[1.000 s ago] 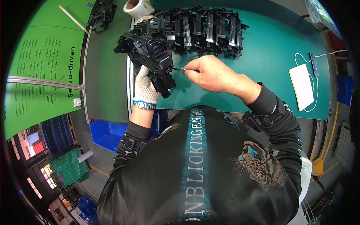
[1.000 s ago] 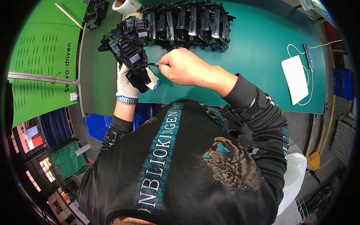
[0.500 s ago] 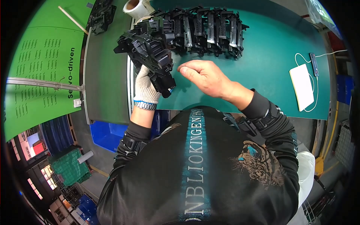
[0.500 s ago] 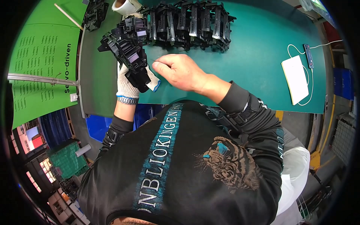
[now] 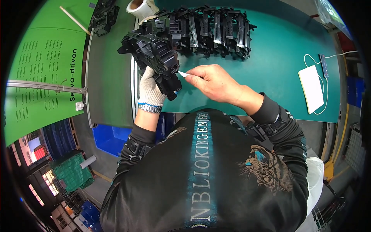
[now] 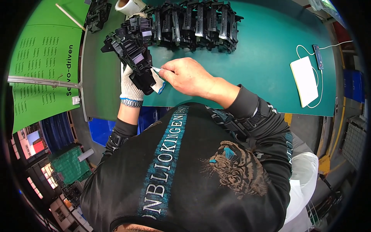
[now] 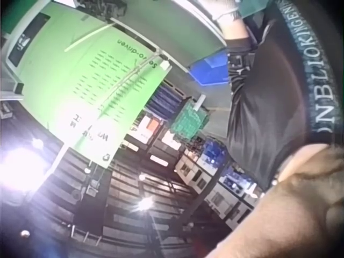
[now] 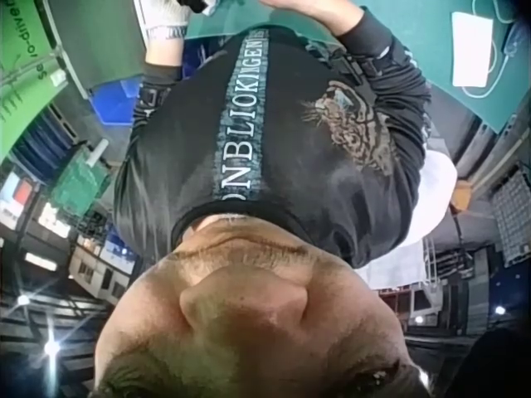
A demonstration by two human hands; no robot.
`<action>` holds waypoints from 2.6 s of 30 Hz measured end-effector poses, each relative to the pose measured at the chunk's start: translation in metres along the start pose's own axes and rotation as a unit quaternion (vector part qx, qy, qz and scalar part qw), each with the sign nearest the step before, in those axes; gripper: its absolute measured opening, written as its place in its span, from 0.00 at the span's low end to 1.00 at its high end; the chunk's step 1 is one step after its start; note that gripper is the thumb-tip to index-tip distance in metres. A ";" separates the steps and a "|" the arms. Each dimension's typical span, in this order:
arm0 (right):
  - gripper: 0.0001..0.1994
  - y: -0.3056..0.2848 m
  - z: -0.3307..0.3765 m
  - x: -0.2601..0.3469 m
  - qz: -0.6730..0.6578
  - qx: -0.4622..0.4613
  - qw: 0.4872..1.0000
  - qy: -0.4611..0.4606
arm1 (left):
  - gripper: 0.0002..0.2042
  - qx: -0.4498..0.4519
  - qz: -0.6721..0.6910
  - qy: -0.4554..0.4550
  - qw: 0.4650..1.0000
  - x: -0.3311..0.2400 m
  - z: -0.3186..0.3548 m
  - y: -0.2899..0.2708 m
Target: The person picks up plastic frames, scrapes their edges with a blade, and places them into a stack. After repeating this, they carry the stack to a large white bag to store them before returning to scrape more frames.
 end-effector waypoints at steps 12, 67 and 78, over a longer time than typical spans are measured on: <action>0.13 -0.004 -0.006 0.005 0.070 0.020 0.997 -0.006 | 0.20 0.106 0.063 -0.031 0.992 0.002 -0.001 0.015; 0.11 -0.006 -0.010 0.027 0.271 0.031 0.956 -0.108 | 0.15 0.013 0.023 -0.050 0.998 0.006 0.003 -0.001; 0.12 -0.008 -0.008 0.029 0.278 0.029 0.952 -0.126 | 0.13 -0.006 -0.021 -0.040 0.999 0.006 0.002 -0.004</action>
Point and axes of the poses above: each hand's wrist, its own z-axis away from the middle knuckle, its own y-axis out of the palm, x = y × z, the point moved 8 cm from there along -z, towards the middle knuckle, and after that the axes turned 9 degrees about -z, right-handed, at the moved point
